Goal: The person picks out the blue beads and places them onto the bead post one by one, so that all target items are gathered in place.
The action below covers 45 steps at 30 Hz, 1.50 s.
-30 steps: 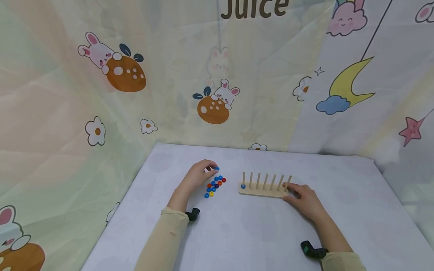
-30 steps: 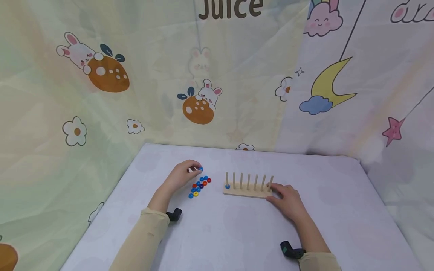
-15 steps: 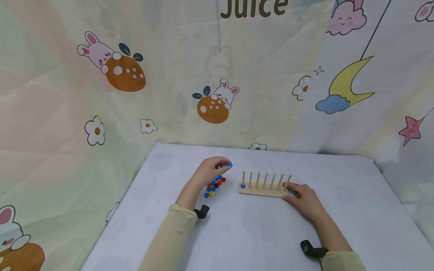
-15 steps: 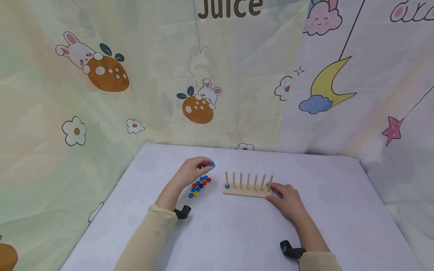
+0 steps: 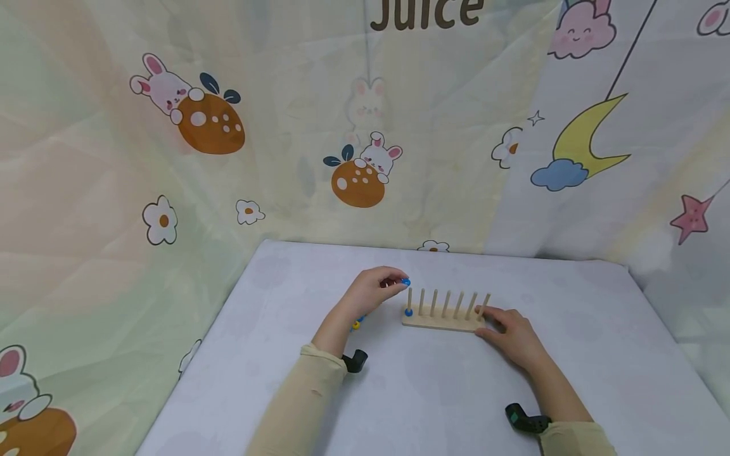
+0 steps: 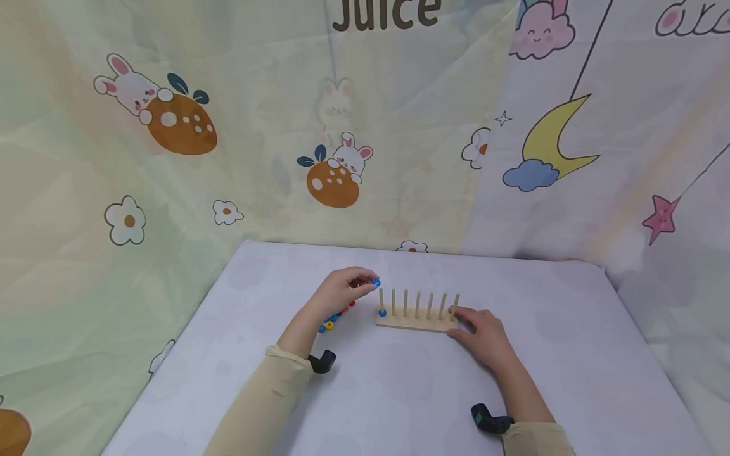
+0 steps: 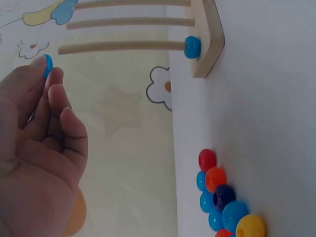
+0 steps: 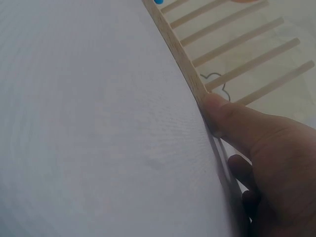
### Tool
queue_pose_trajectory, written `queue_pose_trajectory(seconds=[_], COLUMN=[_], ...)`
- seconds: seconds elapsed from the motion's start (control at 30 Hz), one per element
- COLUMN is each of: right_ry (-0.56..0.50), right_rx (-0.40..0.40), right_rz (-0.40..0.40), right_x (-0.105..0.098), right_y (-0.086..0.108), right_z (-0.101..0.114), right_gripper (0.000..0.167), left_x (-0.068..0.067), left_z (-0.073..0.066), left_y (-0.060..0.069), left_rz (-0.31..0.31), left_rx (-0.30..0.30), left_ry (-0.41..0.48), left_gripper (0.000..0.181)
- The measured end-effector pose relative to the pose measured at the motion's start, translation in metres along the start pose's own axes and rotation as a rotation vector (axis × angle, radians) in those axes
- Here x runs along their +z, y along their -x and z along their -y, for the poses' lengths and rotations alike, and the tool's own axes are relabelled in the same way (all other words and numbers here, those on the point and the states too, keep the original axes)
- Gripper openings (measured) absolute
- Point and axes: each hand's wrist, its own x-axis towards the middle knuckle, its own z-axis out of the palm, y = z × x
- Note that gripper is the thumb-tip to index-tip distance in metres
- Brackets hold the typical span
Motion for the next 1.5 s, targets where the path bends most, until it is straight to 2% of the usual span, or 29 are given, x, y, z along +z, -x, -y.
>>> queue_pose_trajectory(seconds=[0.1,0.4,0.7,0.97,1.2,1.5], right_ry=[0.001,0.000,0.003,0.004,0.000,0.008], right_rx=[-0.002,-0.003,0.007,0.020,0.018,0.001], right_rz=[-0.003,-0.004,-0.002,0.001,-0.006,-0.010], right_x=[0.000,0.000,0.000,-0.001,0.000,0.000], right_y=[0.000,-0.001,-0.001,0.000,0.001,0.000], right_z=[0.000,0.000,-0.001,0.001,0.002,0.000], right_gripper=[0.057,0.057,0.059,0.060,0.057,0.056], left_x=[0.005,0.012,0.023,0.036,0.045,0.053], left_z=[-0.001,0.000,0.012,0.024,0.035,0.041], left_y=[-0.001,0.000,0.001,0.003,0.003,0.005], left_rz=[0.006,-0.006,0.010,0.026,0.024,0.057], left_rx=[0.016,-0.004,-0.015,-0.072,-0.102,-0.152], left_ry=[0.001,0.041,0.019,0.040,0.047,0.038], left_gripper=[0.021,0.019,0.020,0.025,0.020,0.020])
